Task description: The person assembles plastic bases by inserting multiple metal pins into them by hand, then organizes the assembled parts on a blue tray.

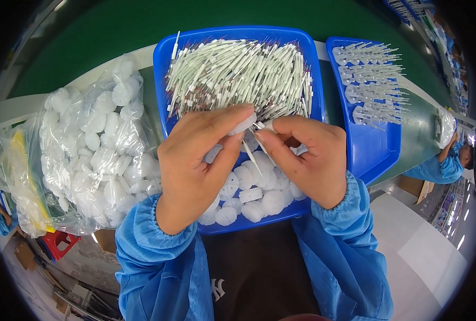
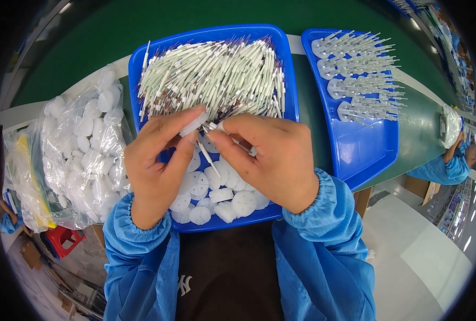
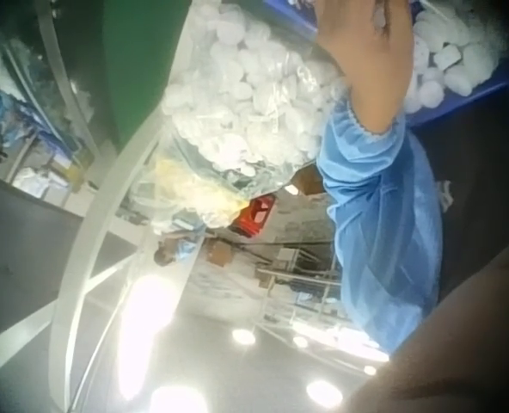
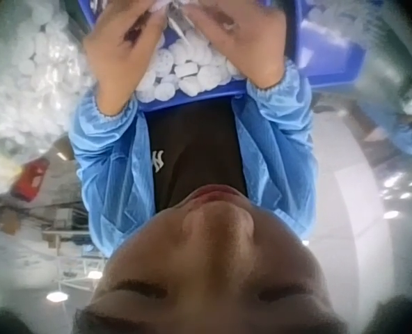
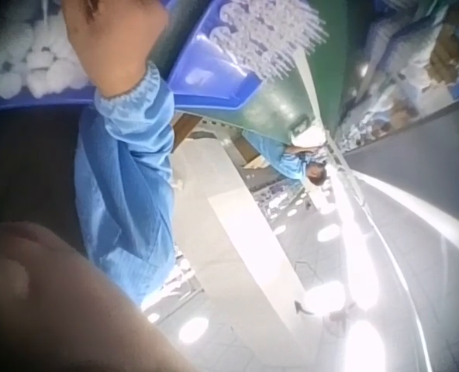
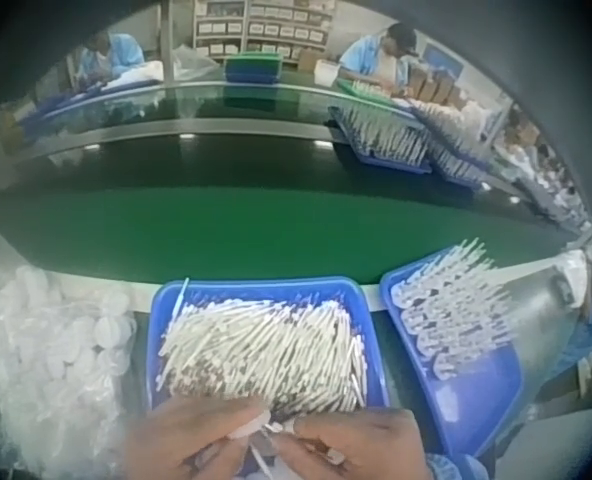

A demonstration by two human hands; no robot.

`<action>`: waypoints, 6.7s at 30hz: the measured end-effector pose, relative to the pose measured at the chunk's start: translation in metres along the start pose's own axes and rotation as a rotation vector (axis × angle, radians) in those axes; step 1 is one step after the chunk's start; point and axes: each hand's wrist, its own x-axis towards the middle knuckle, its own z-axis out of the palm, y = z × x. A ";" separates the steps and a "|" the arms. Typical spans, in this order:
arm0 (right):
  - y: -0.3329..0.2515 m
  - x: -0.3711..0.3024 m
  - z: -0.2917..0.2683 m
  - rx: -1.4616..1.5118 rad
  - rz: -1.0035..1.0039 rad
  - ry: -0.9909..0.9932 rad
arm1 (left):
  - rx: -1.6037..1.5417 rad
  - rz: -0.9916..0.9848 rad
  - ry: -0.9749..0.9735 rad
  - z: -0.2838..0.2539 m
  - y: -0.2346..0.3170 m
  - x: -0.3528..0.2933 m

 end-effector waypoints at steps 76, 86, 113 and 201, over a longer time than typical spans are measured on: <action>0.015 0.004 -0.031 -0.209 -0.285 -0.054 | -0.328 -0.159 -0.031 -0.002 -0.002 -0.003; 0.015 -0.009 -0.019 -0.033 -0.139 -0.081 | -0.314 -0.130 -0.061 -0.003 -0.004 -0.004; 0.004 -0.009 -0.028 0.166 0.177 -0.146 | 0.087 0.045 -0.037 -0.001 0.003 -0.001; 0.021 0.020 -0.028 -0.656 -0.428 -0.161 | -0.429 -0.262 -0.088 -0.015 0.003 -0.001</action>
